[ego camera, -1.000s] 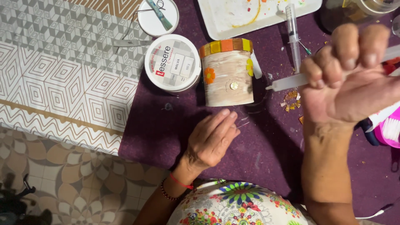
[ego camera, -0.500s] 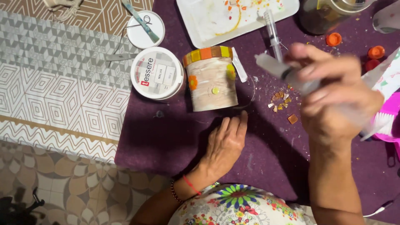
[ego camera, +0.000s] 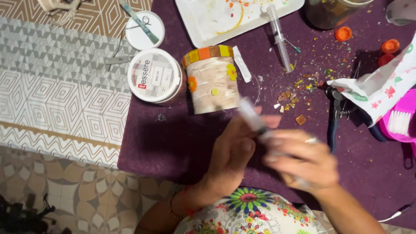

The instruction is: Decorate a cylindrical container with small mosaic tiles using glue from a syringe

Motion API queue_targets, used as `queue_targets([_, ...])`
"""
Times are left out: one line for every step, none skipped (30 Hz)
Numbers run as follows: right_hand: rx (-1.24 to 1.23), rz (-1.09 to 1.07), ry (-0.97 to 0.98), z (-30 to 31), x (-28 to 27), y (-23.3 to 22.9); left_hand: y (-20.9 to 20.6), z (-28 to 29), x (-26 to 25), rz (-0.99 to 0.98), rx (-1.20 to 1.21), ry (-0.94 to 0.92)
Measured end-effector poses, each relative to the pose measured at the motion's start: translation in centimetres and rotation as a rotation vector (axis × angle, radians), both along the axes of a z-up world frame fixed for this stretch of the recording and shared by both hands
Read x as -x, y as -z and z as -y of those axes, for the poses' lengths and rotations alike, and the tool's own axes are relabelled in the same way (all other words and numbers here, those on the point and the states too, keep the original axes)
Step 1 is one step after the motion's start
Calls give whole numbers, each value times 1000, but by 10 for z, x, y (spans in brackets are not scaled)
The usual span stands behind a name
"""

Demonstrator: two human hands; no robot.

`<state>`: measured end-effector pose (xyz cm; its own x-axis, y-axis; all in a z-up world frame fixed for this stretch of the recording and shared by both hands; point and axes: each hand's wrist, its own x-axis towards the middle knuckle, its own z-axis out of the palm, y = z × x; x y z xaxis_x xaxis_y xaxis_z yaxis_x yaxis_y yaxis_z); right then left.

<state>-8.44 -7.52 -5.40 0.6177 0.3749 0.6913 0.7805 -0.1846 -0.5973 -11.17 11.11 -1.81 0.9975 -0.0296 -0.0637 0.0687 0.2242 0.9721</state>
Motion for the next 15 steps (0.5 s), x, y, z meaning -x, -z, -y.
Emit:
queue_targets([-14,12,-55,-10,6,6,-4,0,-4,-61,240,76])
queue_targets([-27,36,-106,-20,8,12,-7,0,-13,-110,478,158])
queue_targets([-31,46,-107,-20,11,13,-5,-2,-17,-100,474,159])
queue_targets([-96,-112,-201,-18,15,13,-3,-4,-21,-80,543,219])
queue_targets([-161,-270,-295,-17,18,14,0,-7,-24,-60,612,279])
queue_targets([-161,-269,-299,-20,15,13,2,-10,-27,-58,611,276])
queue_targets([-216,-289,-327,-23,11,12,4,-13,-29,-89,546,298])
queue_targets([-269,-312,-352,-25,9,11,6,-16,-31,-123,483,321])
queue_targets([-268,-314,-353,-28,9,11,9,-12,-28,-124,485,319])
queue_targets([-178,-251,-326,-30,8,10,12,-8,-25,-119,527,280])
queue_targets([-88,-187,-297,-32,7,9,15,-4,-23,-114,569,241])
queue_targets([-86,-183,-299,-44,12,17,16,2,-20,-109,569,241])
queue_targets([-324,-195,-183,-55,17,24,17,7,-18,-103,455,186])
queue_targets([-557,-215,-60,-65,23,32,19,13,-14,-103,344,133])
queue_targets([-554,-214,-59,-74,21,29,20,17,-13,-102,347,135])
